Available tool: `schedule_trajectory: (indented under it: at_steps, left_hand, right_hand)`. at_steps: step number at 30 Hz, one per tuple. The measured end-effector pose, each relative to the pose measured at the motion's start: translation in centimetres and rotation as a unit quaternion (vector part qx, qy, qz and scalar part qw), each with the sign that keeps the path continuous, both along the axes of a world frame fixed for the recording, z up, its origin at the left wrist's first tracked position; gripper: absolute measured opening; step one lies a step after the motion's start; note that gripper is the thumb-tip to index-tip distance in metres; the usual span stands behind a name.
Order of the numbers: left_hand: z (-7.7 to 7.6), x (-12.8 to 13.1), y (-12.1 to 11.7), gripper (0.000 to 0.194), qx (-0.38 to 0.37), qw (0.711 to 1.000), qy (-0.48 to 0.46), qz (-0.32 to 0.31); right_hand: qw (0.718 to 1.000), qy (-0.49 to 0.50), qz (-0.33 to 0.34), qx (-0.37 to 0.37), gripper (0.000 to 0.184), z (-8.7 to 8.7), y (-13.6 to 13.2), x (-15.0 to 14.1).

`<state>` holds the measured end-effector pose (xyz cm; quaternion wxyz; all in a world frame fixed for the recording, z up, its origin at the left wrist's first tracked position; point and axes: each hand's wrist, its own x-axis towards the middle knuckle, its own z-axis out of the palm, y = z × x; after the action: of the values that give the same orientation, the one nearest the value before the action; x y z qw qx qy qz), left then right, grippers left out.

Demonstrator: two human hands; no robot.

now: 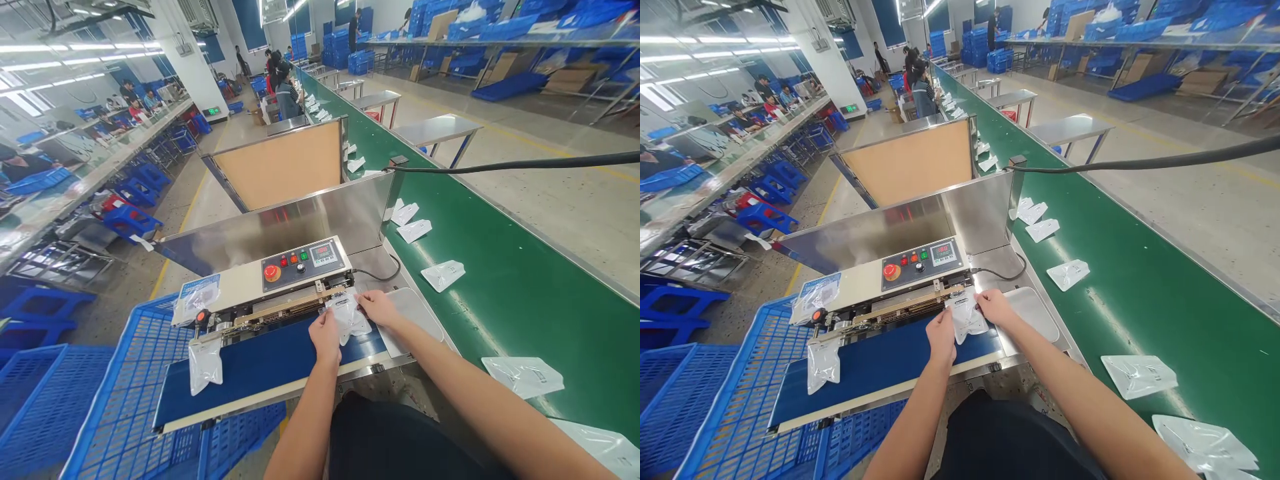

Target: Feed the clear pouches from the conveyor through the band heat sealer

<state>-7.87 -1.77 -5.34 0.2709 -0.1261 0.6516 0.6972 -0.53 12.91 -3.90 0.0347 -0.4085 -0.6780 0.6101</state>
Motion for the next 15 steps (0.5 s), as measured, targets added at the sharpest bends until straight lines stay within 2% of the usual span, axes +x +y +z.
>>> schedule_trajectory:
  at_steps: [2,4,7,10,12,14,15]
  left_hand:
    - [0.1,-1.0,-1.3,0.053,0.006,1.0,-0.004,0.025]
    - [0.4,-1.9,-3.0,0.051,0.002,0.998,0.006,0.055]
    - [1.0,-2.4,-6.0,0.043,-0.068,0.986,0.105,0.107]
    - [1.6,-1.8,-8.3,0.043,-0.135,0.945,0.274,0.118]
    - [2.0,-1.4,-8.5,0.04,-0.121,0.936,0.32,0.084]
    - [2.3,-0.8,-7.4,0.036,-0.089,0.939,0.328,0.044]
    - [2.5,-0.3,-6.4,0.034,-0.073,0.943,0.324,0.02]
  right_hand:
    - [1.0,0.014,0.005,-0.028,0.046,-0.2,-1.1,-0.9]
    - [0.999,0.025,-0.005,-0.044,0.047,-0.2,-1.9,-0.4]
    - [0.998,0.039,-0.038,-0.013,0.049,-0.2,-2.2,3.8]
    - [0.982,0.019,-0.142,0.12,0.05,-0.8,-1.0,12.4]
    - [0.943,-0.037,-0.263,0.201,0.048,-1.6,0.5,20.2]
    - [0.87,-0.133,-0.412,0.236,0.048,-2.4,1.6,29.5]
    - [0.811,-0.197,-0.495,0.243,0.049,-2.8,1.7,34.4]
